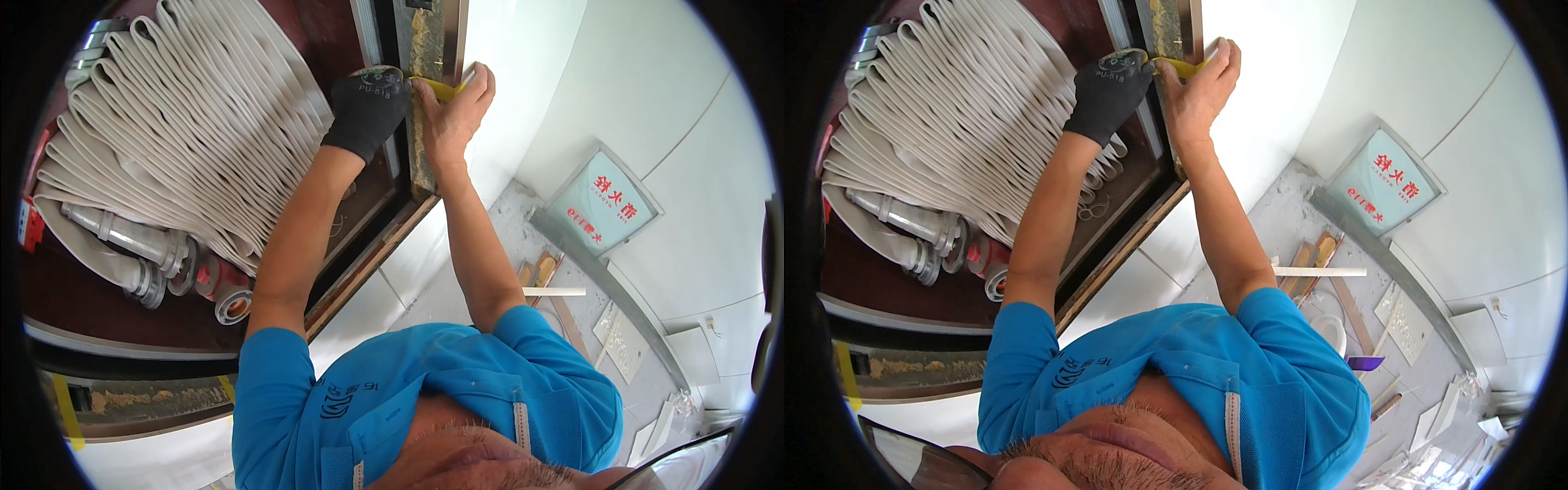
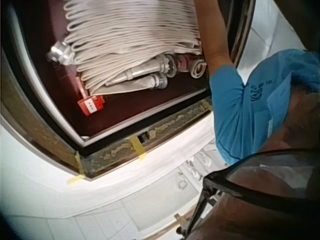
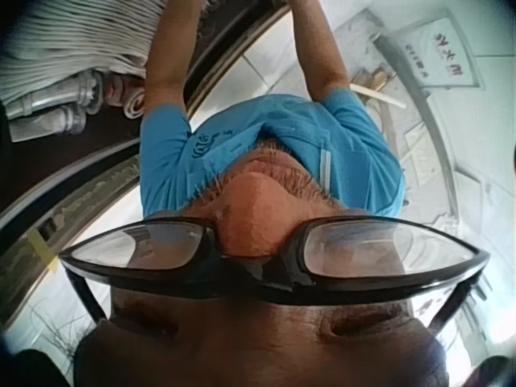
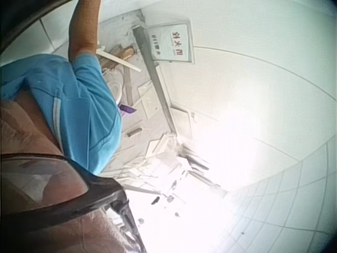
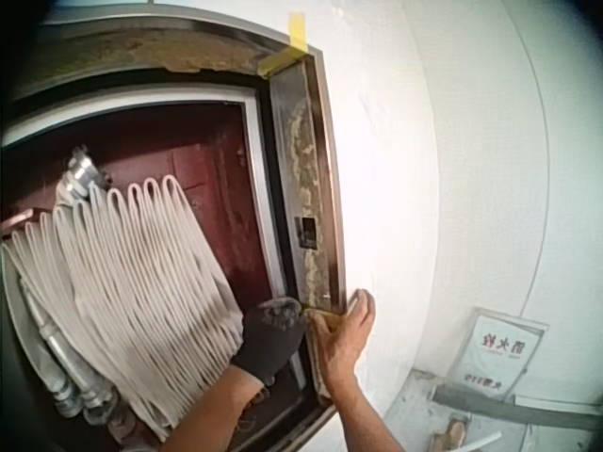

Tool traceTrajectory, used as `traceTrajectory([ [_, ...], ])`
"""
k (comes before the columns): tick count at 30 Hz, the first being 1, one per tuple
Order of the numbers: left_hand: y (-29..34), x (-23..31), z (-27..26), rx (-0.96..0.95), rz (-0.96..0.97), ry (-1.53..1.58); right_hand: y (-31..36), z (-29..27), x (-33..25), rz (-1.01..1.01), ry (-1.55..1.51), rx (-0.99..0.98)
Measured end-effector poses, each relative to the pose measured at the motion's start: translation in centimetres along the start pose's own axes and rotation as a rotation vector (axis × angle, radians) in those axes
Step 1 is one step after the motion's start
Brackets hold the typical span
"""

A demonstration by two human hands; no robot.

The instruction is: The person measures and cuts wooden trim pieces, then fits them into the frame of a wall-mounted fire hose cabinet. They use yellow tape to mark positions, a utility knife to trim, and pliers to adjust the trim, repeating the process for multiple sides of the cabinet.

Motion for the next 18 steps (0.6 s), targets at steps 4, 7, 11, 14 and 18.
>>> traceTrajectory([
  [4, 1.7, -0.2, -2.5, 0.223, 0.066, 0.023, -0.3, 0.5, 0.1, 0.025, 0.010, -0.005],
  [7, 1.3, -0.5, -1.6, 0.148, 0.060, -0.140, 0.0, 0.6, 0.3, 0.048, 0.019, -0.001],
  [11, 0.1, -0.7, 0.2, 0.099, -0.012, -0.146, -0.3, 1.3, -0.1, -0.002, 0.079, 0.053],
  [14, -0.3, -0.1, 1.5, 0.087, -0.049, -0.116, -0.4, 1.7, -0.1, 0.008, 0.093, 0.059],
  [18, 1.3, 0.1, 0.8, 0.271, -0.100, -0.117, -0.3, 1.9, -0.7, -0.010, 0.158, 0.079],
])
Point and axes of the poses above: each hand's wrist, its own y-axis away from the middle knuckle, its own z-axis out of the palm, x = y × z, the point moved 6 cm from there along -y, towards the middle knuckle, and after that the axes turned 13 degrees about -y, right-handed, at the moved point
